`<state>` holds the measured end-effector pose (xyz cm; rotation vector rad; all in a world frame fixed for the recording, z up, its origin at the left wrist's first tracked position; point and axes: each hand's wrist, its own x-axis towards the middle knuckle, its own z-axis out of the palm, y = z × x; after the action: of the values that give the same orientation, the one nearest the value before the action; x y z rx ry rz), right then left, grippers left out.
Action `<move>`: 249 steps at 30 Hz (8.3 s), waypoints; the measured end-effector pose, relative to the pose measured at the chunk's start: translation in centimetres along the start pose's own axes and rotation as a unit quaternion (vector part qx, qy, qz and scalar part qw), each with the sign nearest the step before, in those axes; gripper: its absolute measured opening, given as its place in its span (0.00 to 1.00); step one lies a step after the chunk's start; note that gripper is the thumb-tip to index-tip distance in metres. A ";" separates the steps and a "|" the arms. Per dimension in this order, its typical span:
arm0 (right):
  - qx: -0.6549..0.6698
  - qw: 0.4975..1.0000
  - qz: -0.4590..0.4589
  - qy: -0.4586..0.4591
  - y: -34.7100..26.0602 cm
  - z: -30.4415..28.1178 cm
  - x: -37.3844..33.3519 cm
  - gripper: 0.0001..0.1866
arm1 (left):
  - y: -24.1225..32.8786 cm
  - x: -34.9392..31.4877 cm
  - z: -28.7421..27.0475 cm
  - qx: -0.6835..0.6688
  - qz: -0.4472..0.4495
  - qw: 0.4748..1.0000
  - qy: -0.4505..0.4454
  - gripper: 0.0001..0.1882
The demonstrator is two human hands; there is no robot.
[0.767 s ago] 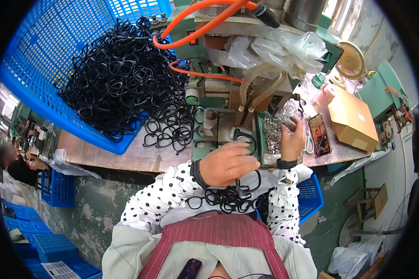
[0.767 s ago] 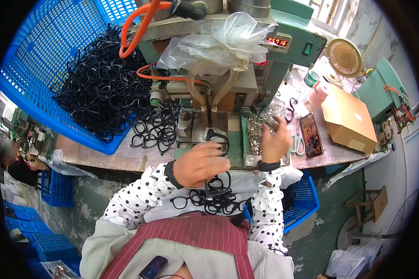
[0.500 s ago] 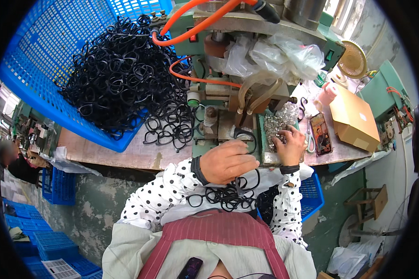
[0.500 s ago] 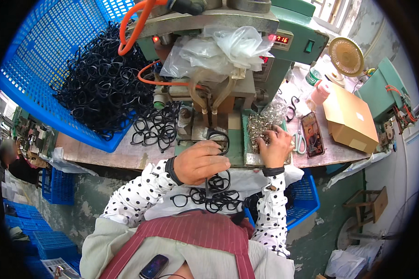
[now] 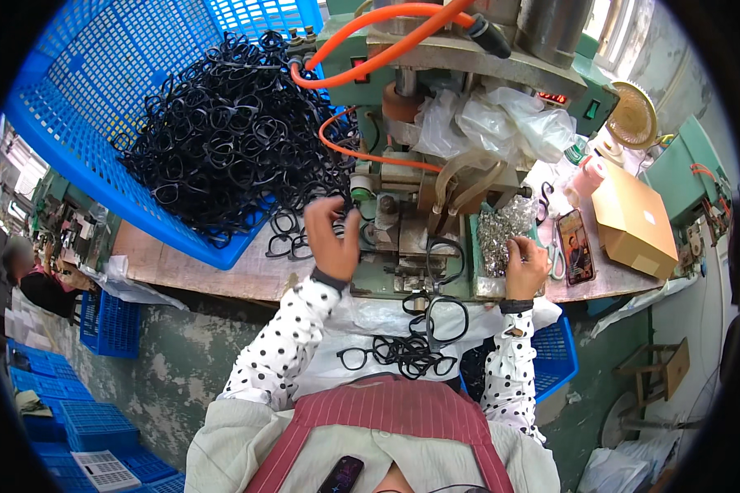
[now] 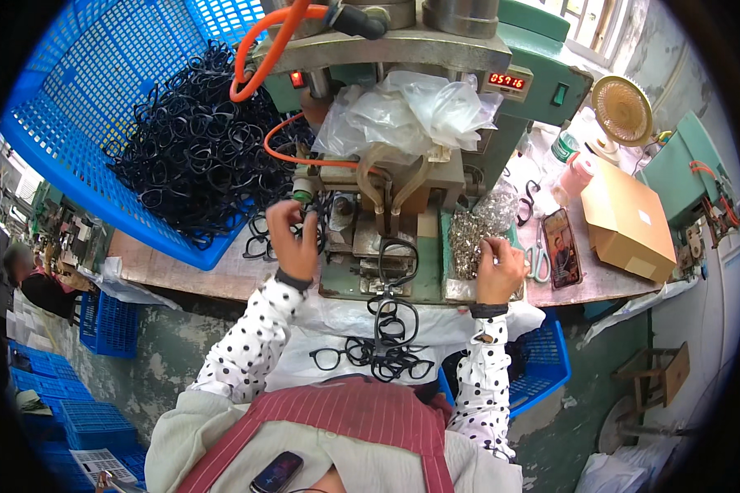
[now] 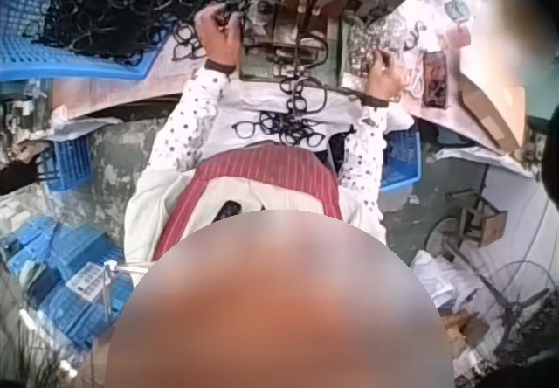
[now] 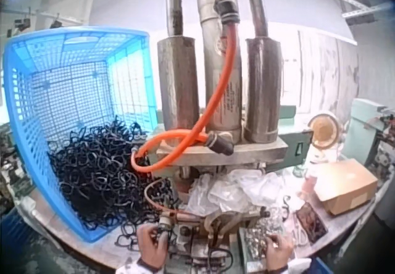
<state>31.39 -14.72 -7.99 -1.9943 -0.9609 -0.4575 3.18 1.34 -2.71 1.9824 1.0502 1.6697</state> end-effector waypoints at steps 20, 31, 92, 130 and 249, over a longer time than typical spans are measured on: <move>0.160 0.986 0.018 -0.033 -4.1 -1.2 1.0 0.07 | -0.4 2.7 -3.3 -0.062 -0.039 0.994 0.076 0.09; 0.417 0.880 0.088 -0.209 -14.8 -5.9 1.9 0.08 | 9.0 -1.0 -0.5 -0.110 0.399 0.882 -0.224 0.25; 0.185 0.979 0.039 -0.070 -4.3 -0.6 0.7 0.05 | -1.2 0.2 -3.3 0.049 -0.048 0.997 -0.035 0.07; -0.039 0.987 0.077 -0.134 0.8 -2.7 1.2 0.14 | 7.1 -0.5 1.3 -0.204 0.445 0.798 -0.351 0.25; 0.062 0.998 0.004 0.032 -0.7 -0.5 0.1 0.07 | -8.8 7.7 -3.5 0.313 0.373 0.834 -0.261 0.10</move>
<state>30.92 -14.80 -7.24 -1.8601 -0.9187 -0.4440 -2.60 12.07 -2.40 3.3502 0.6751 0.9261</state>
